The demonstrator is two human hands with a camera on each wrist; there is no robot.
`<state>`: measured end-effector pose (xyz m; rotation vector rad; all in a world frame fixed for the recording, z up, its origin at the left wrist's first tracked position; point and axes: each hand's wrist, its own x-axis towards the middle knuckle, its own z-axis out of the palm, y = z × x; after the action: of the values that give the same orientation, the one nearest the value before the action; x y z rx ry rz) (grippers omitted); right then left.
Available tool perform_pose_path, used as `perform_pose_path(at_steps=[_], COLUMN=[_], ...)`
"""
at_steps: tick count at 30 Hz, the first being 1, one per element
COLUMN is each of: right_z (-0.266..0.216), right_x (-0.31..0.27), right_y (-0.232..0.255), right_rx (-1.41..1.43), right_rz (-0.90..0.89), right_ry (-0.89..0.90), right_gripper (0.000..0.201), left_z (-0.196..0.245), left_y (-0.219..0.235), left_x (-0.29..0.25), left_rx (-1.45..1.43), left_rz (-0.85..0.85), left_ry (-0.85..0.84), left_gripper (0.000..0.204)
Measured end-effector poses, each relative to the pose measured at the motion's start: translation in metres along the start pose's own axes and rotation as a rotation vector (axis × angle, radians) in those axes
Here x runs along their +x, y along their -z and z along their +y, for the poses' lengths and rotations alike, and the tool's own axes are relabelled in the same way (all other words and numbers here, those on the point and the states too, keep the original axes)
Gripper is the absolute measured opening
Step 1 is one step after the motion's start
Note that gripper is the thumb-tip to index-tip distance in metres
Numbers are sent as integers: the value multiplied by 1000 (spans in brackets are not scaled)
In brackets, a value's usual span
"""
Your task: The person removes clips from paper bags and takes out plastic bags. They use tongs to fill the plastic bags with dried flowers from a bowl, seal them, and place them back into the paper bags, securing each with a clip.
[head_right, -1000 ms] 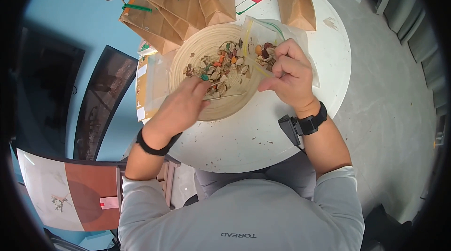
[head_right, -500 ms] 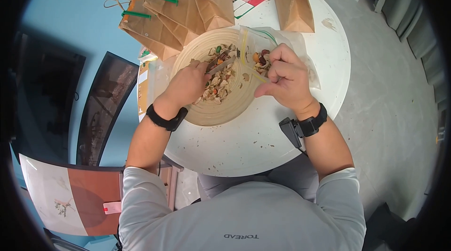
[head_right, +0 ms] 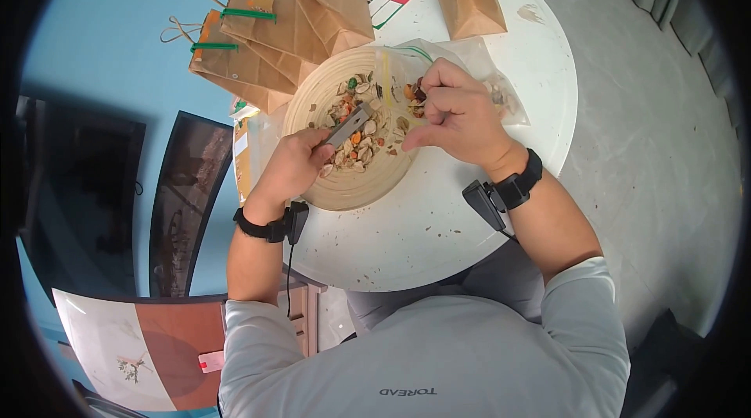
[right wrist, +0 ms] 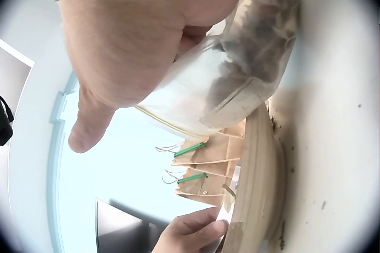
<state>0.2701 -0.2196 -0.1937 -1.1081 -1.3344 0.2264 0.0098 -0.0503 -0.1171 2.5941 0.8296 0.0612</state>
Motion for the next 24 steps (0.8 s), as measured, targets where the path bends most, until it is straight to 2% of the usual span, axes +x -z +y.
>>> perform_pose_path(at_steps=[5,9,11,14,17,20,23,24], right_z=[0,-1,1,1,1,1,2,2], right_x=[2,2,2,1,3,2,1,1], right_y=[-3,-3,-3,-3,-2,-2,-2,-3], right_rx=[9,11,-1,2,19,20,19,21], right_rz=[5,-14,-27,-54,-23,43,75,79], right_ry=[36,-7,25,37,53,48,42,42], right_gripper=[57,57,57,57,57,57,57,57], left_z=[1,1,18,40,43,4,-42,-50], left_y=[15,24,32,19,19,34,38,35], left_x=[-5,-11,-13,-4,0,6,19,24], left_rx=[-96,-169,-202,44,113,-50,-95,-106], left_rz=[12,112,122,221,219,205,68,24], left_ry=[99,53,16,-325,-339,-45,326,357], left_gripper=[20,22,23,25,27,27,30,30])
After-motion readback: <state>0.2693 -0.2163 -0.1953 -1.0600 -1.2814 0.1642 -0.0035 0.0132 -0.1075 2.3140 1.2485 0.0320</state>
